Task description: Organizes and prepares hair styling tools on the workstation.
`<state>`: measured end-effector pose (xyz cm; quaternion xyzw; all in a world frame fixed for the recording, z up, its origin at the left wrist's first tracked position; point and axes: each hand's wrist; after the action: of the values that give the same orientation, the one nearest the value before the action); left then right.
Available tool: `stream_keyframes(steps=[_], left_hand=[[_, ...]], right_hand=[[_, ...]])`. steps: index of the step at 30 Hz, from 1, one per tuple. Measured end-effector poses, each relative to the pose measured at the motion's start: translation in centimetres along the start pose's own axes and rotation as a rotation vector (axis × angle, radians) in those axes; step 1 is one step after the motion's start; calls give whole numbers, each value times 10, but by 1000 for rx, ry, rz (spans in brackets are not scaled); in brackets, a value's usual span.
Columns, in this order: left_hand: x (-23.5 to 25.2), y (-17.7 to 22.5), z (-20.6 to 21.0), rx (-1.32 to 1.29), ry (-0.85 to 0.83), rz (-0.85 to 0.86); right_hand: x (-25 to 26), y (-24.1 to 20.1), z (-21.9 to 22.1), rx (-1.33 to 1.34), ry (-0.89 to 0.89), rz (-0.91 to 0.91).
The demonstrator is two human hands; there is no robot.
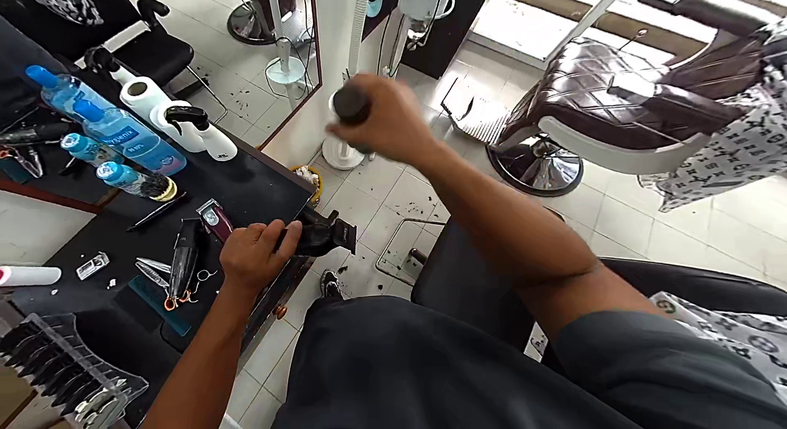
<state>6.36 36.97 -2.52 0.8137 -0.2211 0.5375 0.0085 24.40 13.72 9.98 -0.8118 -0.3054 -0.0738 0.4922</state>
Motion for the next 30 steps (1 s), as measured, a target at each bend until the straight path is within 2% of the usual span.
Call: stream_keyframes(steps=[2,3,4,7,9,11,12,14,15,17,19,21,22,24,26,28,30], left_hand=[[-5,1,4,-1,-8,-39],[-8,2,7,-4,-7,-67],[-12,4,10,-14,-3,-101],[-24,14,20,-24,-21,-327],[-21,20,24,-76,-173,-702],[-3,8,33,-196,-383,-1242],[1,-5,42,-266,-449,-1459],[-3,-33,67,-389,-504,-1798],[-8,-45,78,-409,-529,-1904],[-15,-63,95,-355,-639,-1979],[-19,-71,103,-221,-816,-1909],[-22,-77,109,-110,-907,-1828],[-24,-80,109,-95,-880,-1822],[-26,-87,101,-138,-715,-1867],[-22,-93,85,-172,-548,-1918],[-23,-98,68,-178,-450,-1931],[-29,-99,53,-170,-409,-1912]], right_hand=[[-3,-5,-10,367,117,36],[-8,-14,-9,526,73,20],[-15,-20,-5,508,12,-2],[-14,5,6,-199,15,-36],[-18,43,0,-339,122,72],[-37,73,-10,-138,261,296],[-53,85,-12,-41,312,402],[-86,103,-11,6,326,517],[-99,112,-9,11,318,545],[-119,126,-3,18,316,589],[-136,134,2,68,337,652],[-148,138,6,132,369,685],[-149,139,9,146,380,685],[-135,139,18,107,391,637],[-97,133,33,66,367,513],[-45,120,68,101,320,322],[-1,99,119,221,166,125]])
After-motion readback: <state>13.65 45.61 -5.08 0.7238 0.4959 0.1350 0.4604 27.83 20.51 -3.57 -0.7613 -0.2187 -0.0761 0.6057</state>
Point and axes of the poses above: each hand's wrist, its own x-axis towards the middle knuckle, its own z-axis out of the palm, y = z × x, and after that the axes turned 11 degrees about y, right-handed
